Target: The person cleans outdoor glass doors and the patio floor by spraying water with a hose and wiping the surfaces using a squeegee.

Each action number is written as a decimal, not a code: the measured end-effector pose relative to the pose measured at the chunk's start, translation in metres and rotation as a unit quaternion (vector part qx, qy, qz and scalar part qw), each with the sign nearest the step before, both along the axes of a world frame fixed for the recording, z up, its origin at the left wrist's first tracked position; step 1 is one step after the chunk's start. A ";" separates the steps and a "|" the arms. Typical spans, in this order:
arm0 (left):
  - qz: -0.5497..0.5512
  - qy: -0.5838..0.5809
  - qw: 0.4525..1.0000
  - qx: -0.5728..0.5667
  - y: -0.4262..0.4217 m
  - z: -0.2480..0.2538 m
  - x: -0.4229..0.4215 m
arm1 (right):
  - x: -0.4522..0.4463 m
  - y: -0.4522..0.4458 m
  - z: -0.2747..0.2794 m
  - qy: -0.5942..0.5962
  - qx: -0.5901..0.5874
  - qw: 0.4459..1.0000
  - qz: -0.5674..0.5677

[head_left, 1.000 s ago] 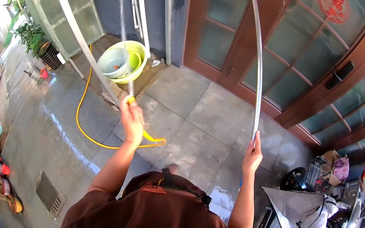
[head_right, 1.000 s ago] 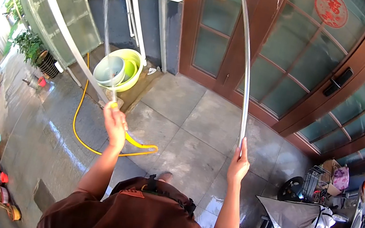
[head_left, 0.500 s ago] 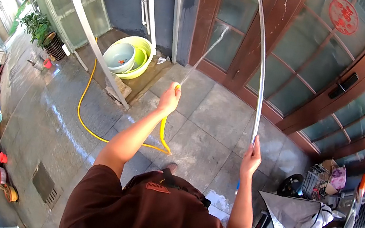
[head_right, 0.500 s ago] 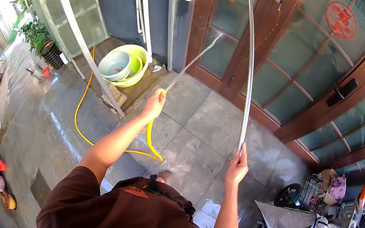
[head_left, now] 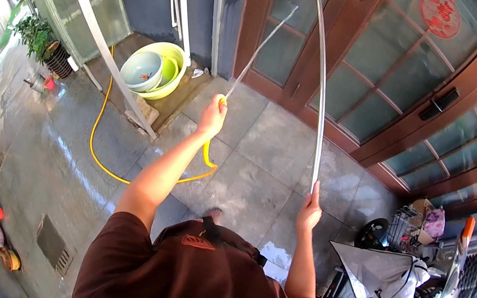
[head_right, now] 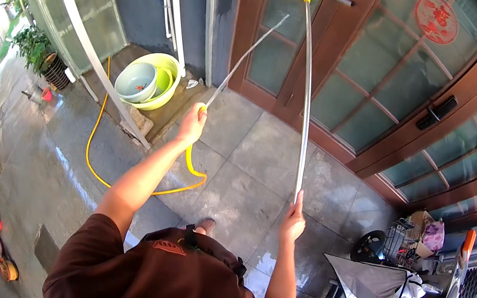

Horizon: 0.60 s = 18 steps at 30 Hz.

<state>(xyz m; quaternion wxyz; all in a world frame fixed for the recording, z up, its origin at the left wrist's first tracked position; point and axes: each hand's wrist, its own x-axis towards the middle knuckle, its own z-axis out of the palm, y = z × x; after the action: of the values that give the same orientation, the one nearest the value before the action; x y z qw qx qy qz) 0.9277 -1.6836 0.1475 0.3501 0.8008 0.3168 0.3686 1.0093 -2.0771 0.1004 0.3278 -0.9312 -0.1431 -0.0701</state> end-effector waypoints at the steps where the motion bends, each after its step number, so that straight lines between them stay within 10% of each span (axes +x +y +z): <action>1: 0.003 0.016 1.000 -0.005 0.001 0.000 -0.004 | -0.010 -0.003 -0.014 0.034 -0.034 0.999 -0.012; 7: -0.021 0.058 0.998 -0.001 0.001 -0.015 -0.023 | -0.048 -0.018 -0.055 0.097 -0.023 0.995 0.001; 10: -0.035 0.020 0.999 0.012 -0.001 -0.016 -0.023 | -0.041 -0.024 -0.070 -0.061 0.140 0.986 0.074; 13: -0.046 -0.004 0.999 -0.001 -0.014 0.034 -0.024 | -0.027 -0.041 -0.072 0.075 0.173 0.981 0.040; 18: -0.051 -0.121 0.990 0.042 -0.012 0.115 -0.009 | -0.013 -0.005 0.057 0.091 0.227 0.969 0.011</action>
<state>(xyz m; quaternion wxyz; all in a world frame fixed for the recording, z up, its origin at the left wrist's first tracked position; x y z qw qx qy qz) 0.9187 -1.6959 0.2626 0.3705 0.7793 0.2147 0.4576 0.9966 -2.0822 0.1577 0.5433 -0.8331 -0.1029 -0.0125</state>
